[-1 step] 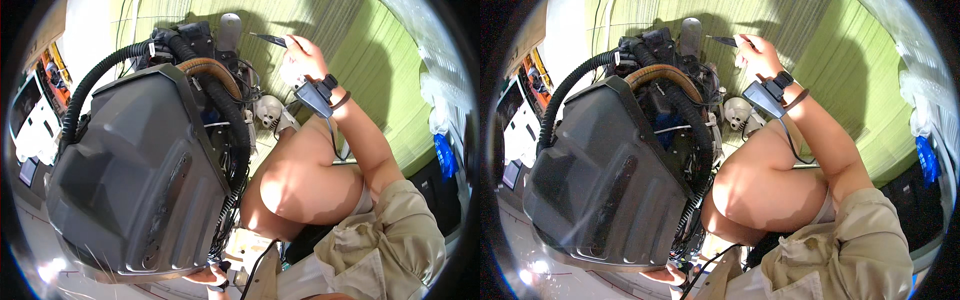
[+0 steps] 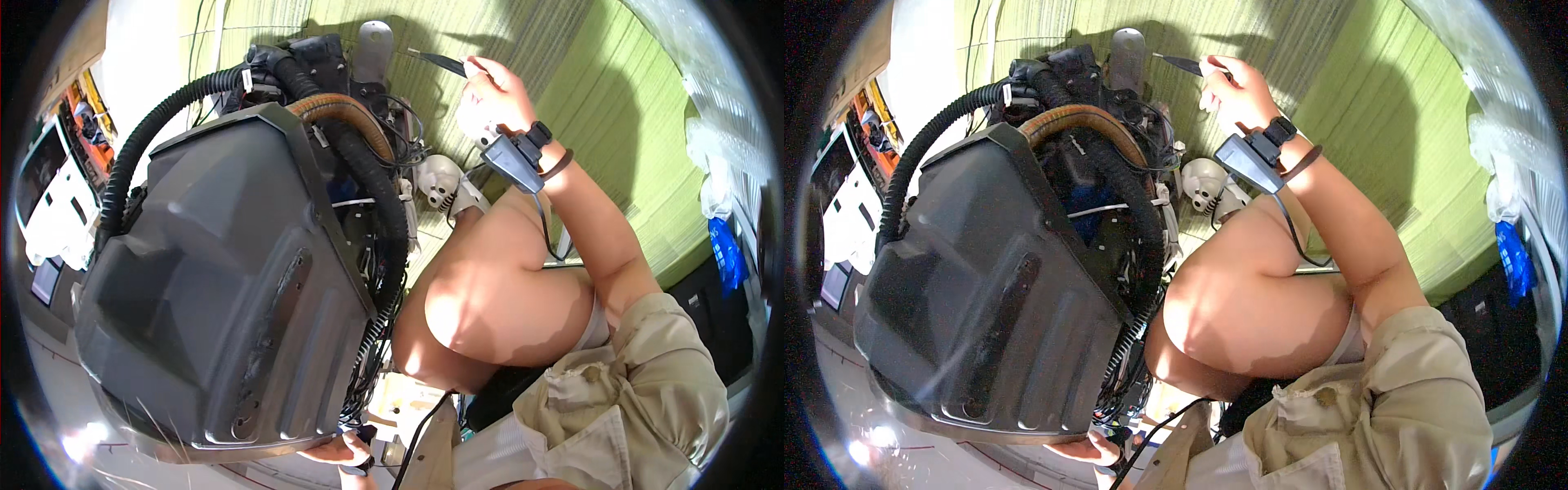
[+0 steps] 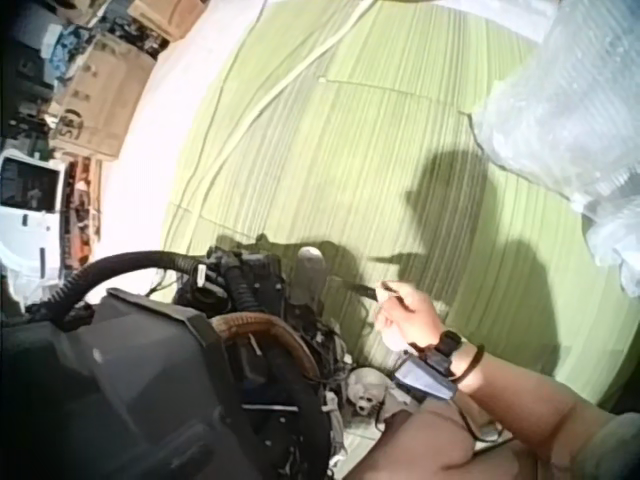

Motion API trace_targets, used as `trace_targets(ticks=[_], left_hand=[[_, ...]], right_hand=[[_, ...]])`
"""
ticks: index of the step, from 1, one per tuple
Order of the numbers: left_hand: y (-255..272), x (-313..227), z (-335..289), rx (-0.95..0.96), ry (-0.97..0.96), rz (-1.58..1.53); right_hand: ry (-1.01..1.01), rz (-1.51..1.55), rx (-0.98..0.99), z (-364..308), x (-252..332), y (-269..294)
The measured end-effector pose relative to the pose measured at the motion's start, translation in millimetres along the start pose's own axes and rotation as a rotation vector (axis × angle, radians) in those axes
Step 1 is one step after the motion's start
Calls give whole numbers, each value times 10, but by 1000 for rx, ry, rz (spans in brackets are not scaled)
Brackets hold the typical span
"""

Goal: Assembling or repairing the internal wiring and electronic components of a large piece of equipment.

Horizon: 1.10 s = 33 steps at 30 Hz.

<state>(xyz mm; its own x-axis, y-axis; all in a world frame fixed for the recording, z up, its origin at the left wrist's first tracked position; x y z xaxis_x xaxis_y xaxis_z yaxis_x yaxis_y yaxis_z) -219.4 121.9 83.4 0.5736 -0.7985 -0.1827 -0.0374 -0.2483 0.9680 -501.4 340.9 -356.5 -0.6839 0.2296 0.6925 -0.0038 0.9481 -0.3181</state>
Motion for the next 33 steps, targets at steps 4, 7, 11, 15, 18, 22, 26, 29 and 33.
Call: trace_targets(ticks=[4,7,11,15,18,22,26,29,33], left_hand=[[-31,-63,16,-26,-56,1],[-28,-84,15,-47,-80,13],[-24,-103,13,-27,-119,33],[-18,-148,15,-26,-184,77],[-16,-139,35,-22,-168,68],[-14,-129,52,-10,-143,56],[0,-127,51,-6,-116,52],[2,-129,49,-2,-91,46],[-14,-113,65,10,-53,32]], right_hand=[[49,-89,0,-20,-204,82],[-104,33,130,-16,-558,97],[-90,-128,111,48,-872,148],[-215,-255,220,56,-1095,52],[-121,-201,324,35,-1017,-134],[-99,-276,178,46,-906,-71],[-54,-144,-71,11,-667,215],[12,-24,-36,-20,-457,249],[48,-133,308,-162,-353,-70]])
Point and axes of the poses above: each hand's wrist, its own z-axis towards the middle knuckle, its own y-axis out of the back of the hand, x = y × z, the point moved 8 cm from there along z, towards the middle knuckle
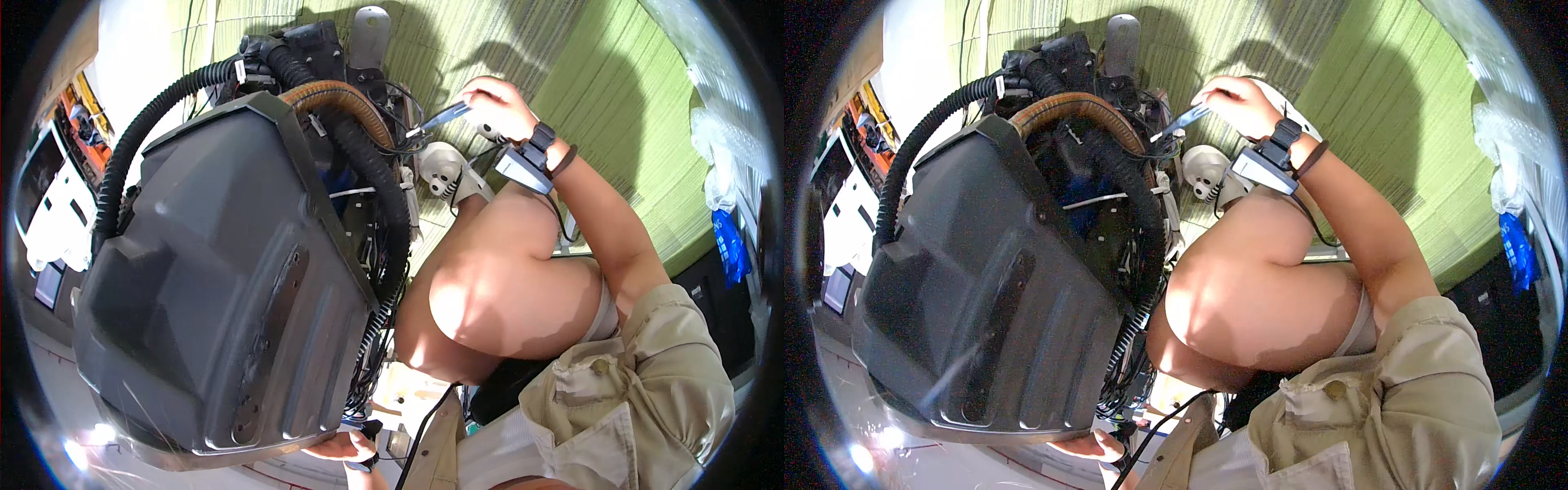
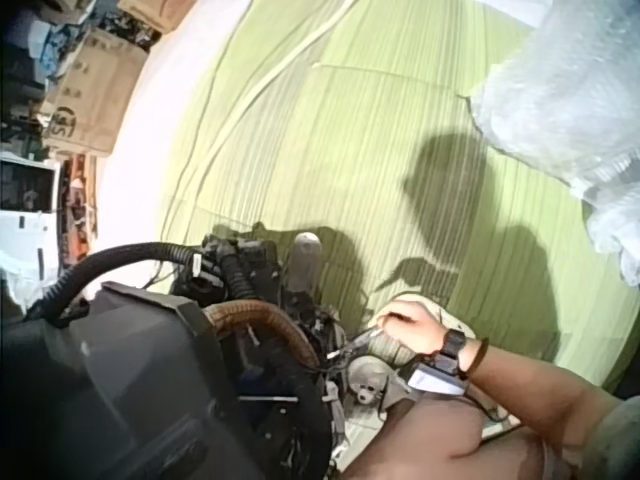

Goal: Assembling or repairing the internal wiring and electronic components of a large piece of equipment.

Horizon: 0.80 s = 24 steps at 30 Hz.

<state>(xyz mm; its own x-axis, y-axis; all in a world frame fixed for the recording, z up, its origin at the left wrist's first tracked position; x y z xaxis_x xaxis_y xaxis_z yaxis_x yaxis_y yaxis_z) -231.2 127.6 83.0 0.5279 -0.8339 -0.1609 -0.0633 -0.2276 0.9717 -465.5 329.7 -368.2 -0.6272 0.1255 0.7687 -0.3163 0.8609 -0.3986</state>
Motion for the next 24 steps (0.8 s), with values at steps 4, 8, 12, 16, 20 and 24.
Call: trace_targets(ticks=[4,8,12,16,20,24], left_hand=[[-15,-8,6,1,7,15],[-9,-43,6,-12,-42,36],[5,-46,-3,-21,-49,48],[-7,-31,57,-13,-67,54],[-33,-25,102,-10,-82,64],[-34,-43,84,-13,-89,73]], right_hand=[[32,-438,85,-48,-33,-220],[87,-560,49,-39,-10,-204],[143,-596,67,-15,35,-201],[-37,-116,76,-5,-169,-27],[-224,-41,-315,-51,-570,538],[-315,-320,-105,-57,-1035,498]])
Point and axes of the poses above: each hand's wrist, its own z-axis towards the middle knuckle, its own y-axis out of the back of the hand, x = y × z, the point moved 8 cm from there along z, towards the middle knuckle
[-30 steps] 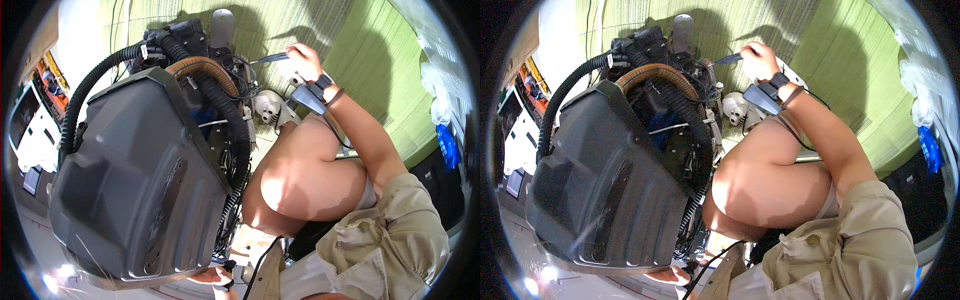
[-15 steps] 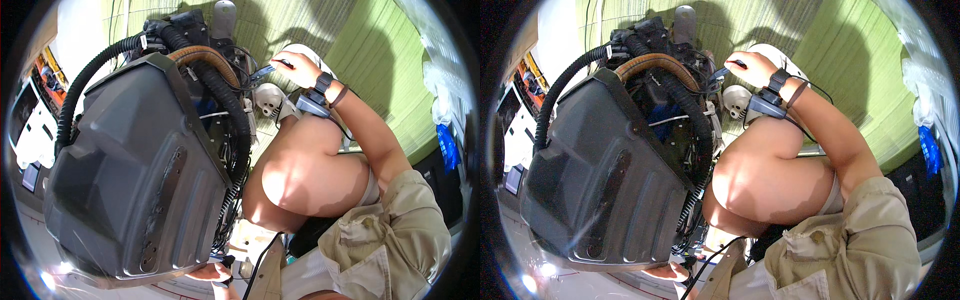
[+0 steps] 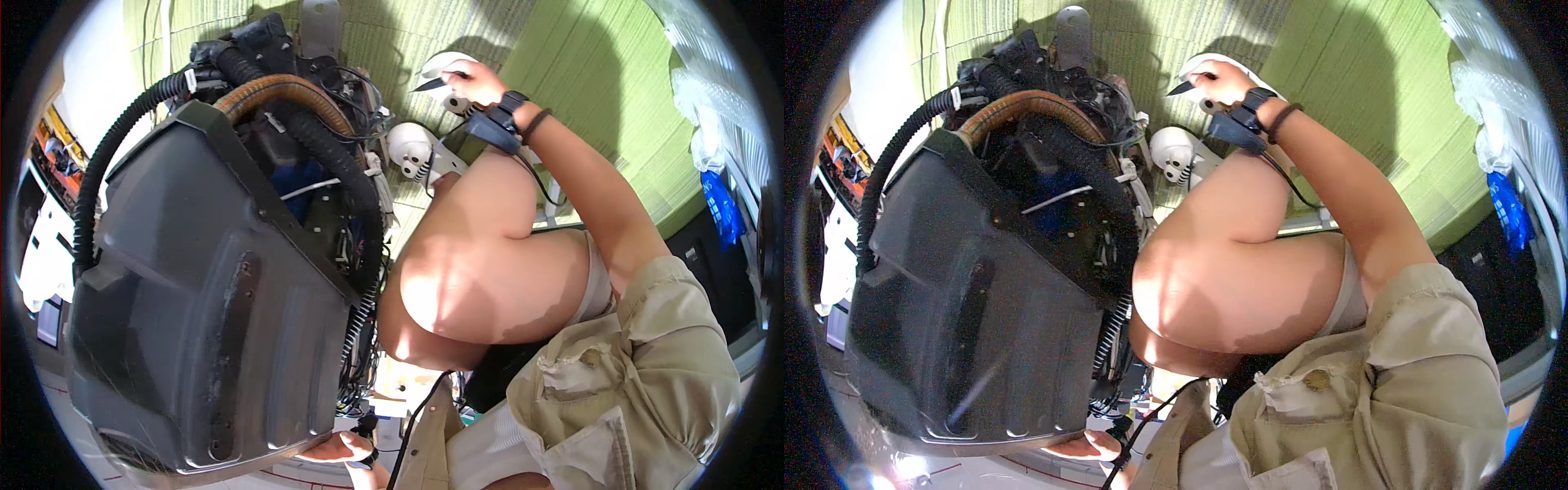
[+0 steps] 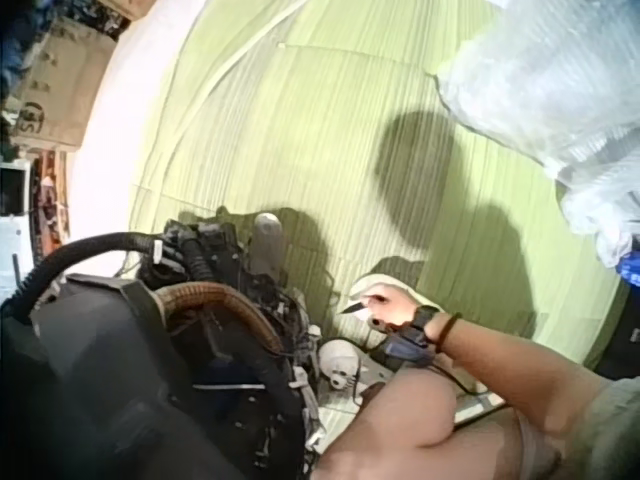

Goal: Assembling or repairing the internal wiring and electronic components of a large piece of equipment.

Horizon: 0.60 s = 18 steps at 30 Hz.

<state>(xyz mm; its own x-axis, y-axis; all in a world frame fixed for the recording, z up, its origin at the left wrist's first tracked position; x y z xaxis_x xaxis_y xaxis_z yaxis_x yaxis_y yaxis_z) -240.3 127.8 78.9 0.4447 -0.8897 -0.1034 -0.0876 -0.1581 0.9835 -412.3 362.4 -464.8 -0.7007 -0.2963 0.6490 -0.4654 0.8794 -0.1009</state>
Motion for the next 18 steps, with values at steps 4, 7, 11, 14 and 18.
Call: trace_targets(ticks=[4,7,11,14,18], left_hand=[[22,-29,-43,-19,-11,26],[27,-56,-76,-65,-15,79],[52,7,-110,-182,56,-71],[67,3,-116,-202,78,-39],[66,0,-83,-159,154,4]], right_hand=[[62,-171,313,51,-97,-400],[12,-270,339,104,-41,-484],[127,-219,341,60,94,-536],[177,-341,355,142,23,-721],[244,-412,308,183,-103,-753]])
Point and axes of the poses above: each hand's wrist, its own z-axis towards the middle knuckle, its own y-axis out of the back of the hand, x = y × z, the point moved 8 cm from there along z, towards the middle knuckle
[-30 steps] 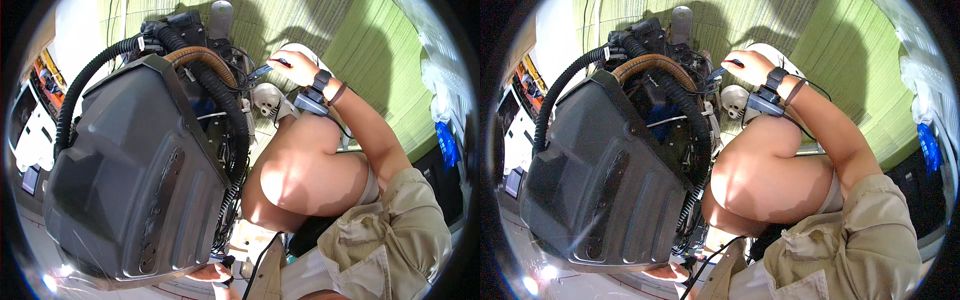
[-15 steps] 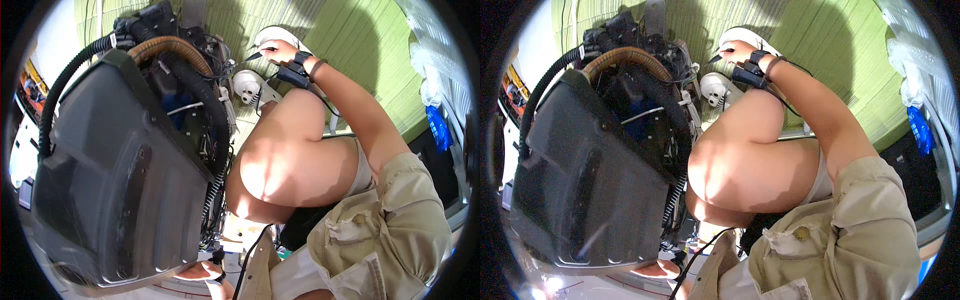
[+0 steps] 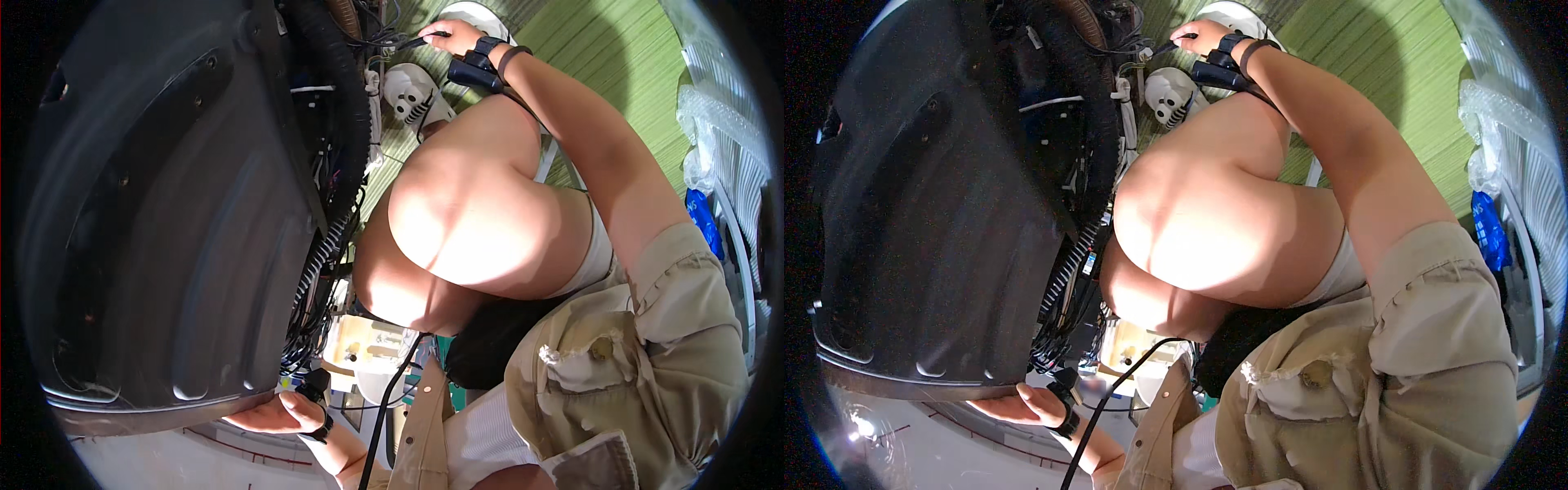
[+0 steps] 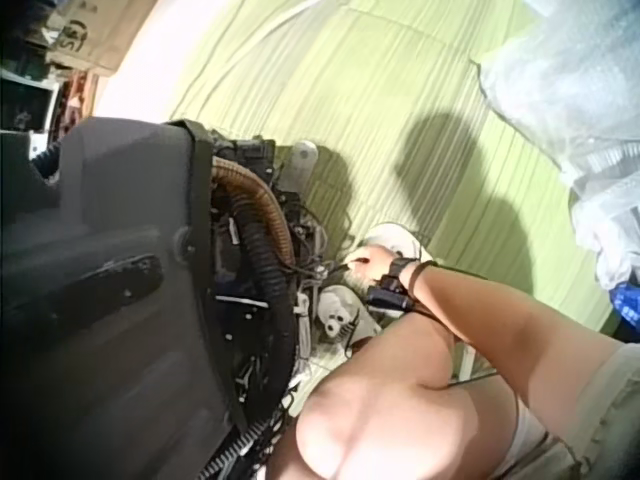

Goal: Assembling or repairing the internal wiring and electronic components of a large piece of equipment.

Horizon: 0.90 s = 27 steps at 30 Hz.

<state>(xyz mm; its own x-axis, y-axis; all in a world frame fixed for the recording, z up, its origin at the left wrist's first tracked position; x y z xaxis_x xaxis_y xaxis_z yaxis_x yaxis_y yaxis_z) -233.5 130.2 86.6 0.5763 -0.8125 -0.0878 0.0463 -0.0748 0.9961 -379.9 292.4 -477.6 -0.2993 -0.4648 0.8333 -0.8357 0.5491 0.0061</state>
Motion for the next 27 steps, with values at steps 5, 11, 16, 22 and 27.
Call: trace_targets(ticks=[5,11,16,22,27], left_hand=[[-23,-61,29,-50,18,-22],[-11,-55,51,-29,-12,-47],[-1,0,2,-30,-24,-115],[16,47,-4,1,-43,-88],[85,73,-51,-47,-79,-40]], right_hand=[[-55,-15,-23,-33,-53,46],[-153,-10,-104,-53,-84,116],[-170,21,-150,-42,-150,140],[-205,88,-83,47,-299,120],[-205,333,-17,45,-331,67]])
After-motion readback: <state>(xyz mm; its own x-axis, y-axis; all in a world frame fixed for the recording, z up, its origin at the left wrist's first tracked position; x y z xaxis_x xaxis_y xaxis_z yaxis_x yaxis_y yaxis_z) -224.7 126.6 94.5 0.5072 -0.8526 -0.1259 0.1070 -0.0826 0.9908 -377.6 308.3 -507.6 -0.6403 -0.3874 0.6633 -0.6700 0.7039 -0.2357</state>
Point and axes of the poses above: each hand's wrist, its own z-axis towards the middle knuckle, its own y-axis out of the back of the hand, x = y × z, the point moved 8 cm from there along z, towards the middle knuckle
